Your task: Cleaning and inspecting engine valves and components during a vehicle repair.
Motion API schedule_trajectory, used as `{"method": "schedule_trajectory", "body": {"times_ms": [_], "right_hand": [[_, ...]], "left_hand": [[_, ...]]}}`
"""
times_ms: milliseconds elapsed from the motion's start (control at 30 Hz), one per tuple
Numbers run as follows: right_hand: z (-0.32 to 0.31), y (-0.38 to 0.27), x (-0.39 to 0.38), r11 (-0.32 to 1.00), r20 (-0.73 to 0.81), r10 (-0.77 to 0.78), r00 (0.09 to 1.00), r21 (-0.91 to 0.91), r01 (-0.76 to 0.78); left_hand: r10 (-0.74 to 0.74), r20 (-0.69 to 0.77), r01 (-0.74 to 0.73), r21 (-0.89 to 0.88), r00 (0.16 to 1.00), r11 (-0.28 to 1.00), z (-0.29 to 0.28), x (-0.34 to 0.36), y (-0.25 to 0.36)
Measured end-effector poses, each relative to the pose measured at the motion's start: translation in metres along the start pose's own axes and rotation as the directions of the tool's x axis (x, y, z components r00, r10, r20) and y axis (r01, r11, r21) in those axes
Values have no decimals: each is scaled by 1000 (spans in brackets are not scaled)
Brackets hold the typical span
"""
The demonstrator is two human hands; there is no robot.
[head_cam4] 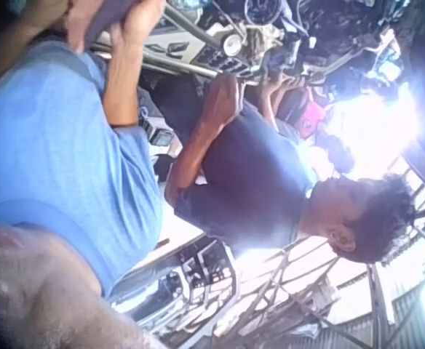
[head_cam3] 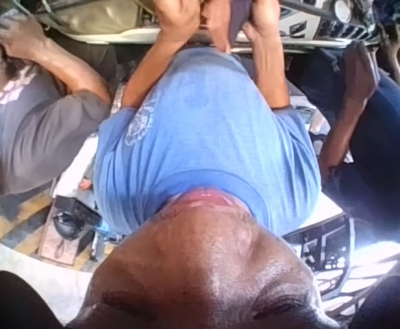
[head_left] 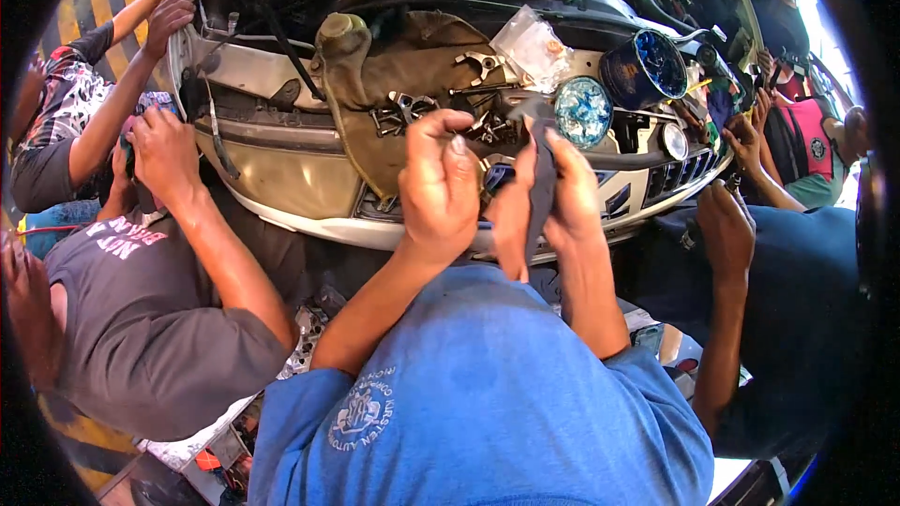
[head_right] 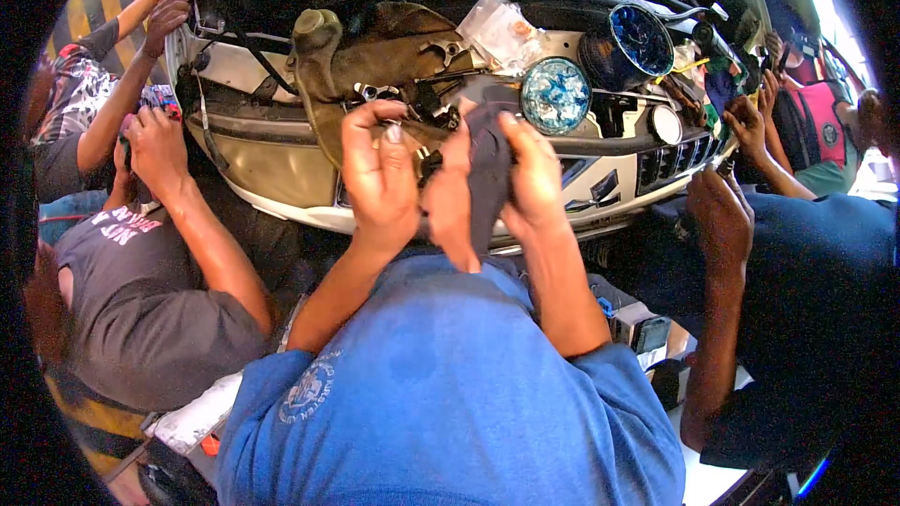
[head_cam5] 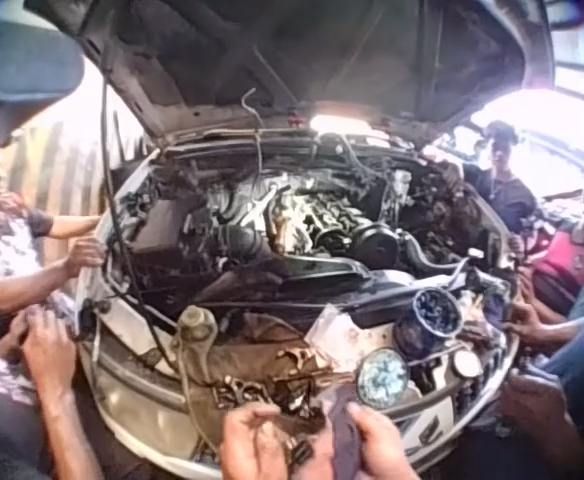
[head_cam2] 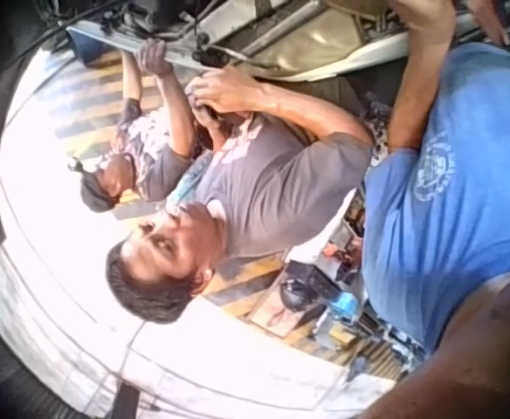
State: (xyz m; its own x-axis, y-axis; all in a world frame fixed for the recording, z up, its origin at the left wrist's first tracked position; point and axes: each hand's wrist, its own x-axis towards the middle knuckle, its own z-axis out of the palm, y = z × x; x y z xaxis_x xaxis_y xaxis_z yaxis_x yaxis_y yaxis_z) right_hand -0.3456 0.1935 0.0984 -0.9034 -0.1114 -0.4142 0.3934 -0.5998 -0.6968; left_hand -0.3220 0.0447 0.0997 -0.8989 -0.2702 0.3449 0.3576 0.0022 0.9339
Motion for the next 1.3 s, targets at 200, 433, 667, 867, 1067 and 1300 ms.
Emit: {"method": "schedule_trajectory", "body": {"times_ms": [200,433,667,867,1067,1300], "right_hand": [[-14,-23,-12,998,222,-38,974,-47,50],[23,-5,-24,763,383,-184,905,-525,377],[20,-2,5,961,-109,-232,967,-180,211],[16,-12,-18,937,213,-21,977,-337,94],[10,5,-30,877,282,-91,955,-432,212],[-15,-9,-25,880,134,-83,987,-454,136]], "left_hand": [[-36,109,31,44,993,999,-11,15,5],[87,280,-158,242,956,957,-9,13,5],[-132,154,133,3,979,991,-4,9,-1],[-297,147,292,56,943,955,-17,14,-2],[-238,213,225,81,948,971,7,6,-9],[-96,269,43,197,958,979,28,0,-13]]}}
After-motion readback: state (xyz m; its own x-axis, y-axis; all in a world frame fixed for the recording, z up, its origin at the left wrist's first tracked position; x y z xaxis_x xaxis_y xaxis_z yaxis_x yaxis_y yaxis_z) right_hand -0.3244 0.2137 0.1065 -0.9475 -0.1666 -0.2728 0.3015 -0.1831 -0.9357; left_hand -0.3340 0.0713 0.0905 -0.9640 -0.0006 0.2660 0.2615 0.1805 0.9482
